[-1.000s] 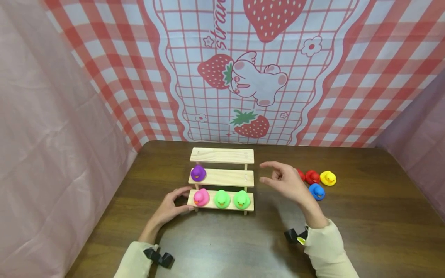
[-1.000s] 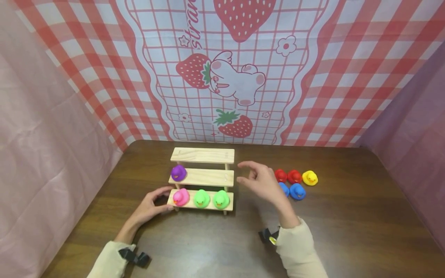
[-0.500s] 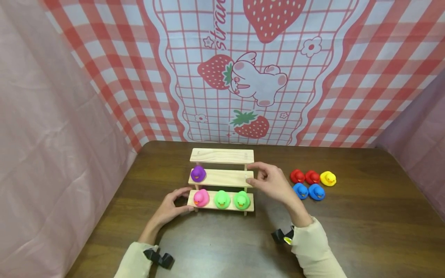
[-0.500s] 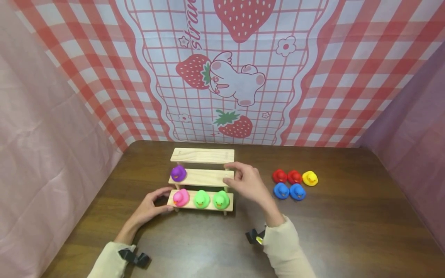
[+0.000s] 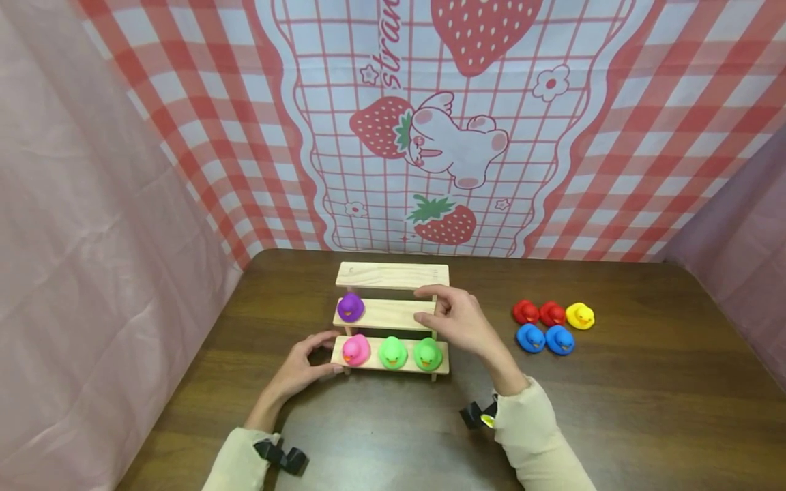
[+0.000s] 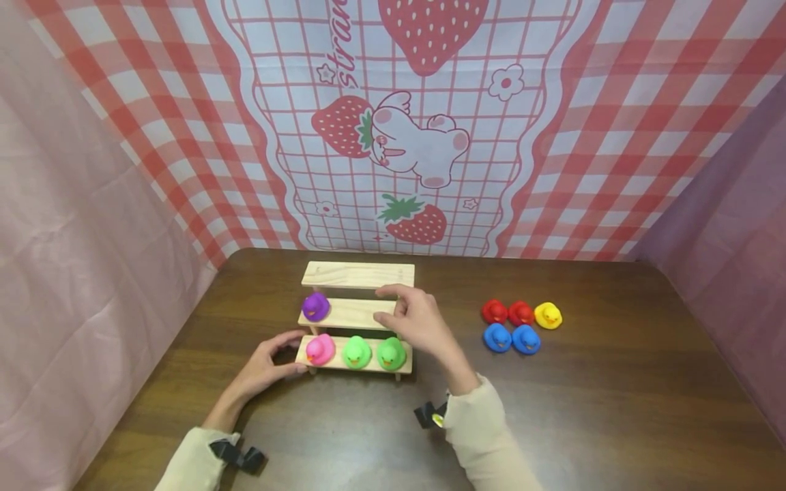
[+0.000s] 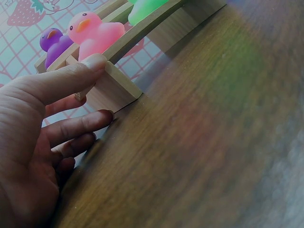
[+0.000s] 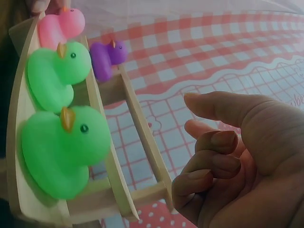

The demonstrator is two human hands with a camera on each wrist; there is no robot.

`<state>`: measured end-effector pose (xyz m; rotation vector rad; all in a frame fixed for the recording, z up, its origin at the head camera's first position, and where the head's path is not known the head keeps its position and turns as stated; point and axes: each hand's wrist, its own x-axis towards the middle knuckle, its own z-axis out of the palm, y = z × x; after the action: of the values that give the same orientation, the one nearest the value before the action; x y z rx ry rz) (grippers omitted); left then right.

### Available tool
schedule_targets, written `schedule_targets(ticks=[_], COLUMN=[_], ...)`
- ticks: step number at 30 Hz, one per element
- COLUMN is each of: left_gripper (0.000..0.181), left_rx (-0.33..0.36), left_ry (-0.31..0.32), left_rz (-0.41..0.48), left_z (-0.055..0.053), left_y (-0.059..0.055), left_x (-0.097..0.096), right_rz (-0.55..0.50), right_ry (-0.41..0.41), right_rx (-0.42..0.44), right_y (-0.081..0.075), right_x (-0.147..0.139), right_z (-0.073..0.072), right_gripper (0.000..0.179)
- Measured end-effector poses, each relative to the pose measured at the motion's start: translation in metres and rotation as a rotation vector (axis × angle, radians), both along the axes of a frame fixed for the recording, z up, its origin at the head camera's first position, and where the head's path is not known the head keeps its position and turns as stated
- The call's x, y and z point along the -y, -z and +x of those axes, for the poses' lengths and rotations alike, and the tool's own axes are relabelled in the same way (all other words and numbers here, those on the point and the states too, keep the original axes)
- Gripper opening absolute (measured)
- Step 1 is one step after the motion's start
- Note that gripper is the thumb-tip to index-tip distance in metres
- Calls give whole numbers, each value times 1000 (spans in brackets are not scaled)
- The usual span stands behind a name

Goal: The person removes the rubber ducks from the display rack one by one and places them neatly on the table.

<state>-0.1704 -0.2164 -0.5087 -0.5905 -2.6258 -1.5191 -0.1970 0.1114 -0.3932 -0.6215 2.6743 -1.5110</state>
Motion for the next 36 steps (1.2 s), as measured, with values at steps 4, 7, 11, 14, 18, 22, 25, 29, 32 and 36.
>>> schedule_targets(ticks=[4, 7, 11, 14, 18, 22, 25, 29, 32, 36], left_gripper=[59, 60, 60, 60, 60, 59, 58, 58, 58, 58], left_rx=[14, 21, 22, 23, 22, 20, 22, 24, 30, 35], left_ry=[-6, -7, -8, -8, -7, -3, -2, 0, 3, 5], left_rz=[4, 1, -4, -1, 1, 13, 24, 23, 21, 26], left_z=[0, 0, 0, 0, 0, -1, -1, -1, -1, -2], left_y=[1, 1, 1, 0, 0, -1, -1, 0, 0, 1], left_x=[0, 0, 0, 0, 0, 0, 0, 0, 0, 0], right_rz=[-12, -14, -13, -16, -11, -17, -27, -24, -24, -27], right_ry=[-7, -12, -16, -14, -2, -6, -13, -19, -25, -25], right_rx=[8, 1, 9, 37, 57, 69, 85, 104, 109, 112], right_y=[0, 0, 2, 4, 7, 9, 8, 8, 8, 10], right_x=[9, 16, 25, 31, 38, 47, 54, 63, 68, 73], right_z=[-1, -1, -1, -2, -4, -7, -10, -13, -14, -15], right_gripper=[36, 38, 38, 39, 40, 40, 41, 43, 43, 44])
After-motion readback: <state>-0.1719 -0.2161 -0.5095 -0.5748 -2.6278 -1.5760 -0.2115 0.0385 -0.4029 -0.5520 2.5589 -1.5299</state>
